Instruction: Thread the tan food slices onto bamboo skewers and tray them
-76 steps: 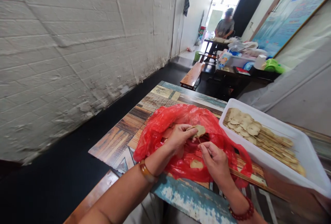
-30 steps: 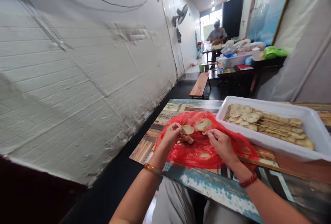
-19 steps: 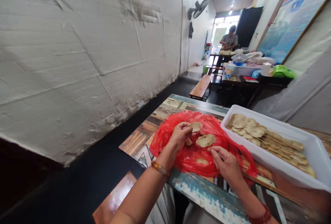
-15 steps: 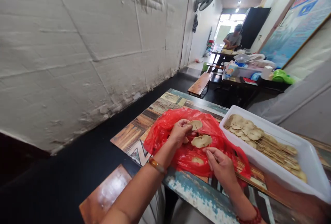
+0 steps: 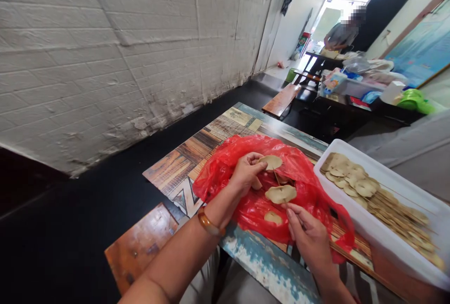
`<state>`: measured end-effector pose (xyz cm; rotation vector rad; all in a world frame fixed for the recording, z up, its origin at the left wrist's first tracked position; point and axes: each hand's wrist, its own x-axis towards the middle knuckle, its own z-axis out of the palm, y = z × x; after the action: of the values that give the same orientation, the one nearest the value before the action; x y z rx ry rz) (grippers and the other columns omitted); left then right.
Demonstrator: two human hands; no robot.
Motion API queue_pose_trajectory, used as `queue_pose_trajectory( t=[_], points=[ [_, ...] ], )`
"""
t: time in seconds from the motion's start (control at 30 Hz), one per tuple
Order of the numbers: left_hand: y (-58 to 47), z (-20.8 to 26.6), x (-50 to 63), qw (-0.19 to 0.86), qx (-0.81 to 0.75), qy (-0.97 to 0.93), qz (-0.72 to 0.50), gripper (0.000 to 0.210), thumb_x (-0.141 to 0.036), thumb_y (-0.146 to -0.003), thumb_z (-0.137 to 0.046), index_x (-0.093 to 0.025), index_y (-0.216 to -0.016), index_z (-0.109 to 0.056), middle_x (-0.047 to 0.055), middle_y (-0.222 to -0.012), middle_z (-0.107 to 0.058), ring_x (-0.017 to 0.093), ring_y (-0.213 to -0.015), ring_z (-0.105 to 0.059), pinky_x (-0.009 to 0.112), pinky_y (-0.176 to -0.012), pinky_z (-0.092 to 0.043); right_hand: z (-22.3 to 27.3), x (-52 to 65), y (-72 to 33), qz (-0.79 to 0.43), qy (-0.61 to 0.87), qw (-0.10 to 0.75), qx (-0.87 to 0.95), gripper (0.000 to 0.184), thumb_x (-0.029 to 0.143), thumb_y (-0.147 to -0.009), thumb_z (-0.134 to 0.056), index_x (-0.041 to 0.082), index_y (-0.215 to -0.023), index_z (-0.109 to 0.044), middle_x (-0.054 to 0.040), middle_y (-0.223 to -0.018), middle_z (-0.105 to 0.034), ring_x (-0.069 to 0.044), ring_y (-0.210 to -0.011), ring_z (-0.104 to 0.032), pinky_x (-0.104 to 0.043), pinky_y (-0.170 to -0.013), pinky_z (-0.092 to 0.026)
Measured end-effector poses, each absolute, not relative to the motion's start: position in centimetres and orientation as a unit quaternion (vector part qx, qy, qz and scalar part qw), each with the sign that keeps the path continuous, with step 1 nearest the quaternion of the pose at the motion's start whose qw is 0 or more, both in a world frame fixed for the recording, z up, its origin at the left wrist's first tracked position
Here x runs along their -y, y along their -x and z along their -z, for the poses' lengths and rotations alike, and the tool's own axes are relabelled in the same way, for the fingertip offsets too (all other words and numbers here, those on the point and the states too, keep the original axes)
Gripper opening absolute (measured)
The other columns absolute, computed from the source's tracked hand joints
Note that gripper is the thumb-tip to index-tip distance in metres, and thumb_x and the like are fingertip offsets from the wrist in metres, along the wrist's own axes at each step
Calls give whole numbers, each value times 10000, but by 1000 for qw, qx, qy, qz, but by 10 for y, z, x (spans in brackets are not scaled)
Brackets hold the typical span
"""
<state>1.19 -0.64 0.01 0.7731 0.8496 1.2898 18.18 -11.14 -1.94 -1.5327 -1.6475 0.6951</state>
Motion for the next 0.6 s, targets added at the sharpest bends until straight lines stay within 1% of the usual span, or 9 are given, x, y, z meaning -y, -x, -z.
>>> queue_pose_trajectory(
  t=[0.1,0.2,0.33,0.47,0.6],
  points=[
    [-11,0,5,640,-385,-336,-574,301,-292,-555,-739,-140,-743,-559,-4,-620,-603,84,-507,-538,183,-482,-398,19,112,-181,-279,601,378,646,313,411,-860,-483,184,-918,-690,-75,-888,-737,-221,-812,-694,-300,-719,-548],
    [-12,1,4,626,-397,-336,-581,288,-288,-556,-734,-142,-737,-564,-15,-605,-586,70,-501,-516,167,-470,-368,19,112,-181,-278,606,369,647,322,414,-855,-484,176,-928,-689,-77,-877,-739,-218,-778,-697,-306,-718,-550],
    [-12,1,5,612,-397,-352,-586,246,-262,-567,-717,-140,-722,-571,-18,-609,-580,65,-517,-509,162,-482,-361,20,111,-182,-270,610,359,653,332,417,-856,-479,174,-938,-690,-78,-884,-737,-214,-770,-694,-313,-730,-548],
    [-11,-2,7,603,-405,-356,-588,208,-230,-582,-695,-144,-724,-570,-30,-594,-564,53,-487,-480,158,-460,-335,21,111,-182,-275,605,361,654,333,410,-863,-470,173,-950,-687,-85,-922,-735,-217,-817,-692,-320,-759,-543],
    [-12,-3,8,606,-396,-359,-589,200,-224,-580,-689,-144,-718,-569,-32,-593,-563,50,-478,-474,160,-464,-340,20,110,-180,-270,608,366,651,335,407,-856,-477,167,-949,-692,-92,-932,-734,-221,-833,-690,-320,-764,-542]
  ],
)
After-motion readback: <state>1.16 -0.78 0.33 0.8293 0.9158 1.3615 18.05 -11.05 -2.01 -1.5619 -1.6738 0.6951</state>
